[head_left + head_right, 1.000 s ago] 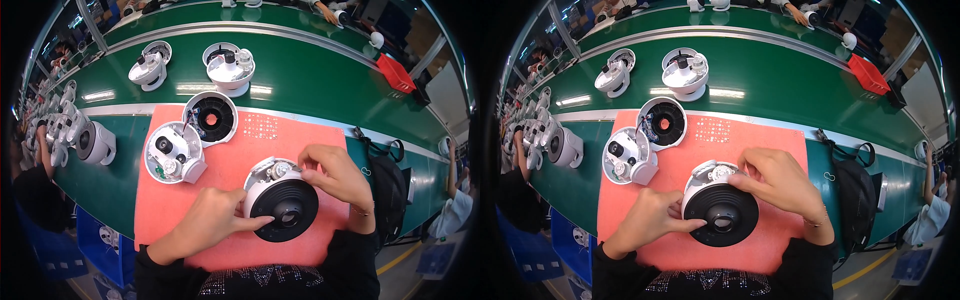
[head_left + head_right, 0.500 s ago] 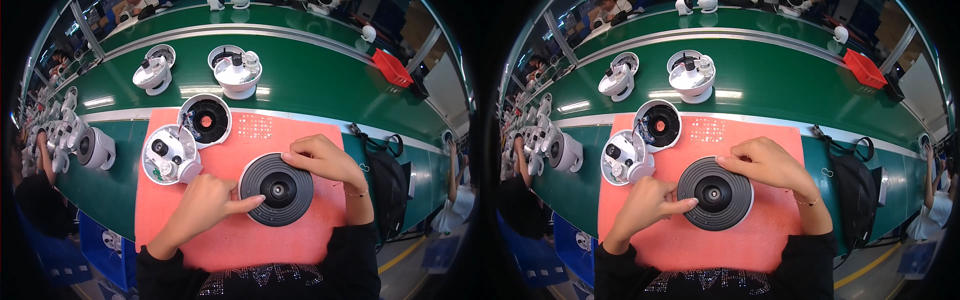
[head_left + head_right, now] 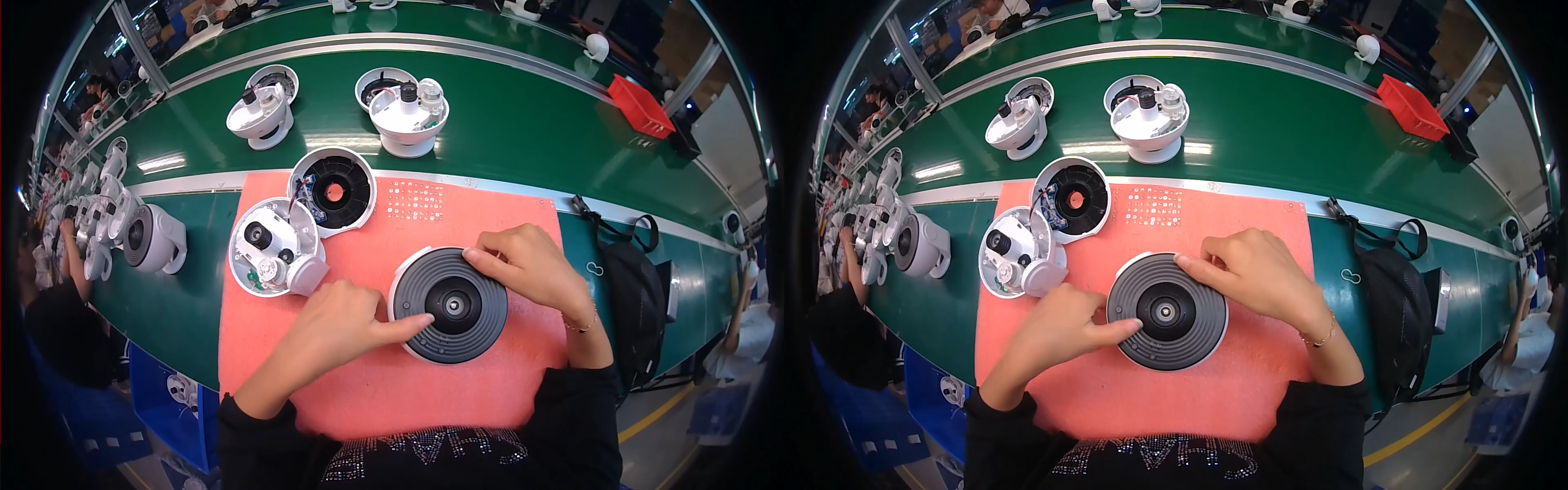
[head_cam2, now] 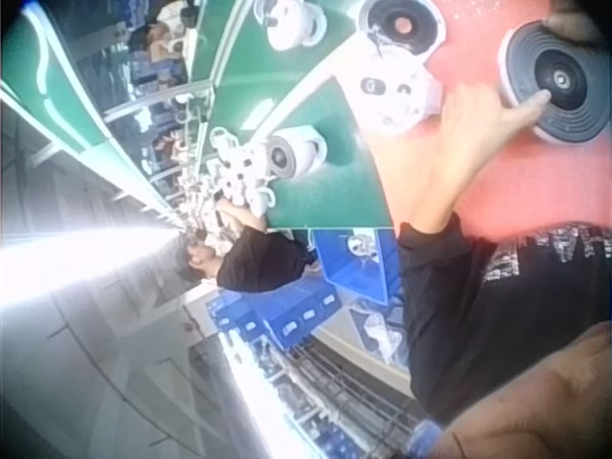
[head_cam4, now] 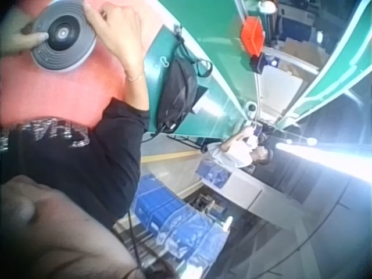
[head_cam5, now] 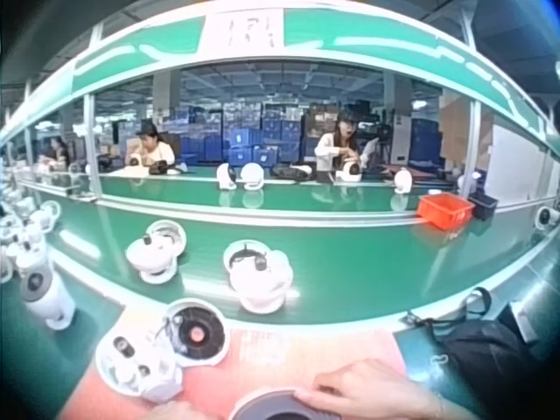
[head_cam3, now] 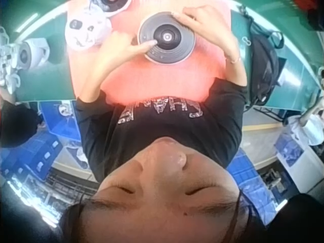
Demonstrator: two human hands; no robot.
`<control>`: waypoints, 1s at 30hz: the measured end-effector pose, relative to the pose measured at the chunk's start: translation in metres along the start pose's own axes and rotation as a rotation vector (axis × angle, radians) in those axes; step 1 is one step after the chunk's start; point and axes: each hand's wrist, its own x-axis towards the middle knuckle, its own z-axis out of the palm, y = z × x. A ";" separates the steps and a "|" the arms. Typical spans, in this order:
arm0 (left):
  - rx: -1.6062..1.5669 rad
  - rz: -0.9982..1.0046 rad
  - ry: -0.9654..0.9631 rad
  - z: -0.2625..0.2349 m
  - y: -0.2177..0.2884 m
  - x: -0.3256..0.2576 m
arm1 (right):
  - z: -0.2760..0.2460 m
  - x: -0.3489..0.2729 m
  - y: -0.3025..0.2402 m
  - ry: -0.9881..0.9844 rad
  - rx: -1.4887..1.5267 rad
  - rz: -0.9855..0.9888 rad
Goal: Assembling the outer housing and internal components of dome security cameras on a production line.
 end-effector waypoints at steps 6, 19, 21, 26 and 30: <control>-0.914 0.057 -0.013 0.040 -0.010 -0.003 | 0.015 -0.004 0.007 -0.252 0.802 0.015; -0.424 0.535 0.630 -0.001 0.019 0.001 | -0.019 0.001 -0.030 0.496 0.485 -0.377; -0.460 0.552 0.648 -0.011 0.014 0.009 | -0.020 0.011 -0.031 0.510 0.817 -0.415; -1.315 0.672 0.609 -0.018 0.009 0.045 | -0.025 0.020 -0.049 0.507 0.809 -0.524; -1.812 0.538 0.634 -0.030 0.044 0.074 | -0.014 0.035 -0.062 0.897 0.434 -0.415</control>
